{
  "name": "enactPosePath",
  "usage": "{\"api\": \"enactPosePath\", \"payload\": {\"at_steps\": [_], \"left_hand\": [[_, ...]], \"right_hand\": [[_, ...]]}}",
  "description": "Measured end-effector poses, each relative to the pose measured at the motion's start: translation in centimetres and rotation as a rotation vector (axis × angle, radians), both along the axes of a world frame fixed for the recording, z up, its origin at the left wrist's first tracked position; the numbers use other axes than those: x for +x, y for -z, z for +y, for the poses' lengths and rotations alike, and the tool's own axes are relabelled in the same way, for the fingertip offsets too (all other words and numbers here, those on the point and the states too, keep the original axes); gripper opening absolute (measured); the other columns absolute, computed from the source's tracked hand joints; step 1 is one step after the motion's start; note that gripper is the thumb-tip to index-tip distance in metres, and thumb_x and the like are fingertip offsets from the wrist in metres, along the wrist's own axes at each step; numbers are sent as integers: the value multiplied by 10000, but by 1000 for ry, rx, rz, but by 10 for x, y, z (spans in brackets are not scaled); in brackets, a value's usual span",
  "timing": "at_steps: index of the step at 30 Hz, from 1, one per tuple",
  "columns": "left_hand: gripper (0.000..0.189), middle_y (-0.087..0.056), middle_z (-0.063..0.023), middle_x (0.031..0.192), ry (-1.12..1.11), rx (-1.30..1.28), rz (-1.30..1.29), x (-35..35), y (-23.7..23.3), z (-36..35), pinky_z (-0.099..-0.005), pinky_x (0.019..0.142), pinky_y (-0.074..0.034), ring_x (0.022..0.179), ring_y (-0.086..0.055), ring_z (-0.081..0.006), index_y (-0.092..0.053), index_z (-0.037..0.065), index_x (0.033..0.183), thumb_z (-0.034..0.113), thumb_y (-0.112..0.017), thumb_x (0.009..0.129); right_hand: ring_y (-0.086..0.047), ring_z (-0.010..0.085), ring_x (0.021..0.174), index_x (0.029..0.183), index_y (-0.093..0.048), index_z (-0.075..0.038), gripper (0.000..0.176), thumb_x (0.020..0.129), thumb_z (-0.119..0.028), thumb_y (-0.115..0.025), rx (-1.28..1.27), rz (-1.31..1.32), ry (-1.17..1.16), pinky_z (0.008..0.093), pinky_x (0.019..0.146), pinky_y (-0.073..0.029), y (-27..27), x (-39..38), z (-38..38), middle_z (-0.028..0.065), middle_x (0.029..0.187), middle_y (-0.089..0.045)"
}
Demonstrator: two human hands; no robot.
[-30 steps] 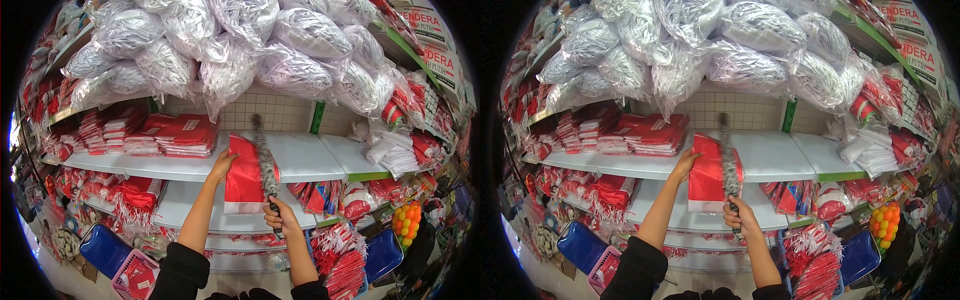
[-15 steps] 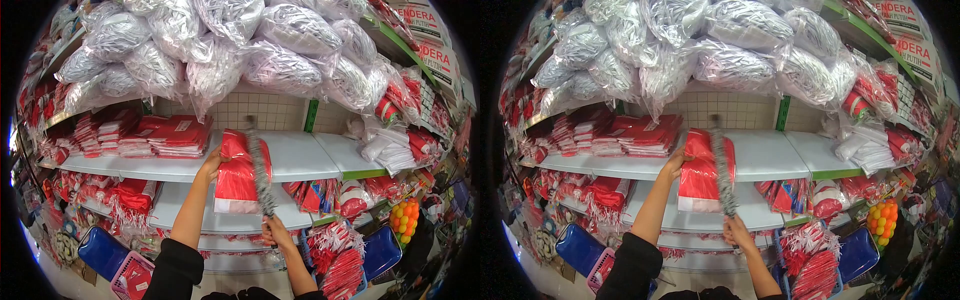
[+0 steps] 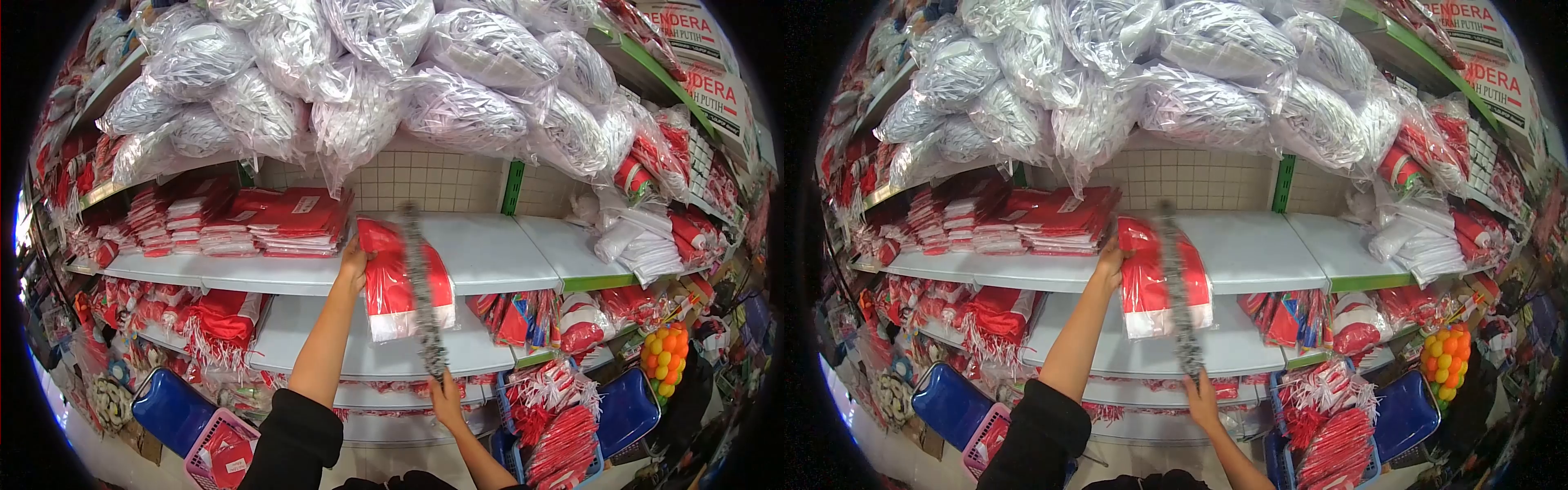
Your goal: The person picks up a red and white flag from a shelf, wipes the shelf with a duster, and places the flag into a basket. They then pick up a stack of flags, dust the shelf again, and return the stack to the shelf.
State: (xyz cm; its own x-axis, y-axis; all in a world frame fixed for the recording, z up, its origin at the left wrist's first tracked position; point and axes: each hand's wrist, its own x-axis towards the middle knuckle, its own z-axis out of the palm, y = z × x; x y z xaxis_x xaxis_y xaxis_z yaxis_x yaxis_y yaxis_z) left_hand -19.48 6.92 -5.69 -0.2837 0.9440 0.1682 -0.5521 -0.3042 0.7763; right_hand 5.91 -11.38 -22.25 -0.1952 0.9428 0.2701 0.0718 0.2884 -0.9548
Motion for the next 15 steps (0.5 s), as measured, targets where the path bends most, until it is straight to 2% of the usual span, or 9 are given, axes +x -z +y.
{"api": "enactPosePath", "payload": {"at_steps": [2, 3, 6, 7, 10, 12, 13, 14, 15], "left_hand": [[542, -561, -126, 1117, -17, -16, 14, 3, -5, -5, -397, 814, -519, 964, -570, -250, -442, 39, 1243, -213, -417, 764], [539, -564, -127, 1111, -25, -27, 19, 5, -7, -8, -398, 811, -521, 963, -570, -254, -441, 38, 1242, -213, -407, 766], [575, -561, -124, 1113, -2, -52, 47, 3, -3, 0, -386, 792, -528, 951, -574, -255, -414, 53, 1270, -216, -378, 763], [551, -554, -125, 1126, 8, -44, 24, 0, 2, 8, -394, 804, -525, 970, -570, -261, -421, 57, 1261, -198, -370, 776], [494, -549, -127, 1140, 2, -30, -22, -3, 11, 17, -408, 812, -523, 989, -569, -267, -445, 64, 1236, -156, -347, 804], [475, -565, -122, 1114, -46, -30, -20, 2, 7, 9, -403, 779, -533, 950, -583, -256, -464, 62, 1219, -145, -335, 812], [568, -561, -131, 1094, -96, -42, -45, 4, 4, 6, -376, 731, -538, 907, -588, -248, -424, 55, 1251, -213, -338, 757], [575, -559, -130, 1098, -98, -39, -47, 6, 2, 3, -372, 727, -538, 907, -587, -246, -422, 56, 1252, -214, -332, 753], [582, -557, -129, 1102, -99, -35, -49, 9, -1, -2, -368, 724, -537, 907, -586, -245, -421, 58, 1253, -216, -326, 748]], "right_hand": [[-379, 80, 442, 1020, -393, -130, 166, 933, -243, -477, -290, 410, 38, 229, 390, -334, 3, -1, -3, -24, 572, -376], [-363, 80, 443, 923, -352, -121, 185, 937, -257, -476, -431, 441, 19, 231, 407, -345, 6, -1, -4, -22, 587, -361], [-357, 72, 444, 863, -320, -112, 216, 940, -242, -474, -392, 380, -120, 222, 400, -335, 21, -17, -10, -11, 615, -381], [-365, 71, 479, 909, -323, -107, 176, 944, -199, -469, -316, 292, -214, 219, 432, -340, 24, -22, -11, -7, 636, -383], [-373, 77, 530, 936, -322, -101, 150, 948, -160, -460, -109, 102, -272, 216, 476, -344, 31, -40, -2, -5, 649, -382], [-362, 78, 556, 922, -338, -81, 135, 958, -163, -438, -239, 347, -219, 218, 503, -343, 34, -57, 4, -5, 665, -378], [-356, 78, 553, 911, -341, -78, 138, 959, -166, -436, -286, 488, -192, 221, 503, -343, 29, -69, 7, -5, 666, -376], [-350, 77, 551, 901, -345, -74, 142, 960, -168, -433, -333, 627, -164, 224, 502, -344, 28, -80, 9, -6, 666, -373], [-361, 80, 555, 912, -336, -69, 157, 962, -184, -431, -355, 730, -246, 236, 511, -353, 33, -91, 14, -1, 664, -382]]}}
